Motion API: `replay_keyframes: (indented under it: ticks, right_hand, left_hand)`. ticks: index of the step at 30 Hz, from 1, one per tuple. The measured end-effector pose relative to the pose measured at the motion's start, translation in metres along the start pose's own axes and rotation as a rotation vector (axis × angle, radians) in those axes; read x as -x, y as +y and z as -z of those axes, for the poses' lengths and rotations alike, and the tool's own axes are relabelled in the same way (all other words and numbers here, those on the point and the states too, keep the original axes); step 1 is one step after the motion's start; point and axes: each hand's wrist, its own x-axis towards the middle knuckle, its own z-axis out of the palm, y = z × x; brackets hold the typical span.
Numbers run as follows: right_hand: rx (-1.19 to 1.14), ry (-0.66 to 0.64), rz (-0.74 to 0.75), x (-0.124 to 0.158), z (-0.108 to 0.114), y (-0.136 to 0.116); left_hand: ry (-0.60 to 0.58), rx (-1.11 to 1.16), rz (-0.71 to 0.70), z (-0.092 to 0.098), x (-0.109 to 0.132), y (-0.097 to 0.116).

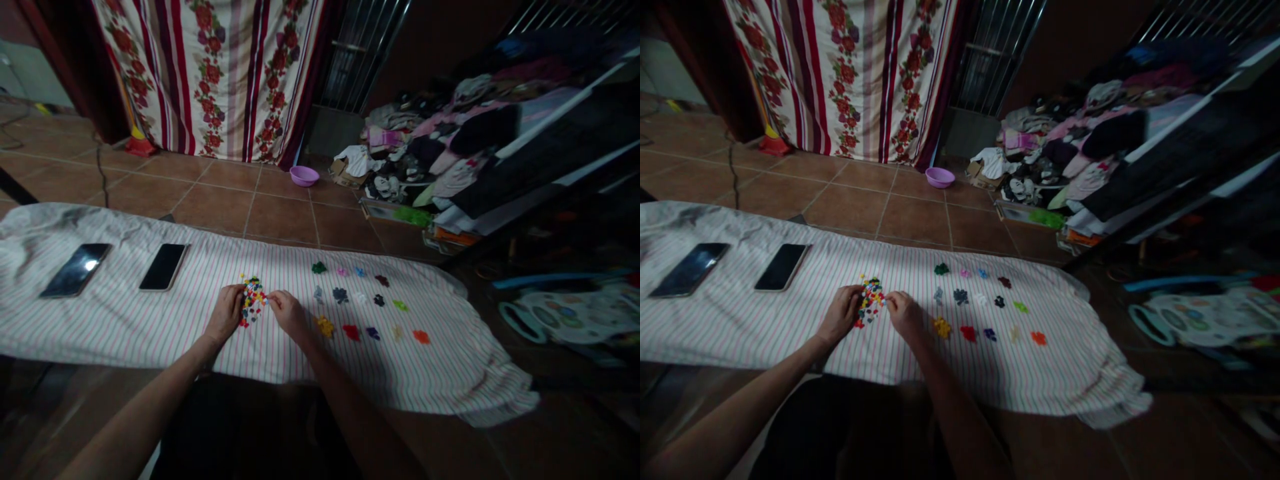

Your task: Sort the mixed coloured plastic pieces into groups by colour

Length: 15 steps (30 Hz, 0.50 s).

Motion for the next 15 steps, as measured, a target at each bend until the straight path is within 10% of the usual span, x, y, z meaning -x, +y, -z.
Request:
replay_keyframes:
  ticks: [15]
  right_hand:
    - [0.169,-0.014,-0.11,-0.01,-0.012,-0.004]
  left_hand:
    - [0.131,-0.175,0.306,0.002,-0.003,-0.002]
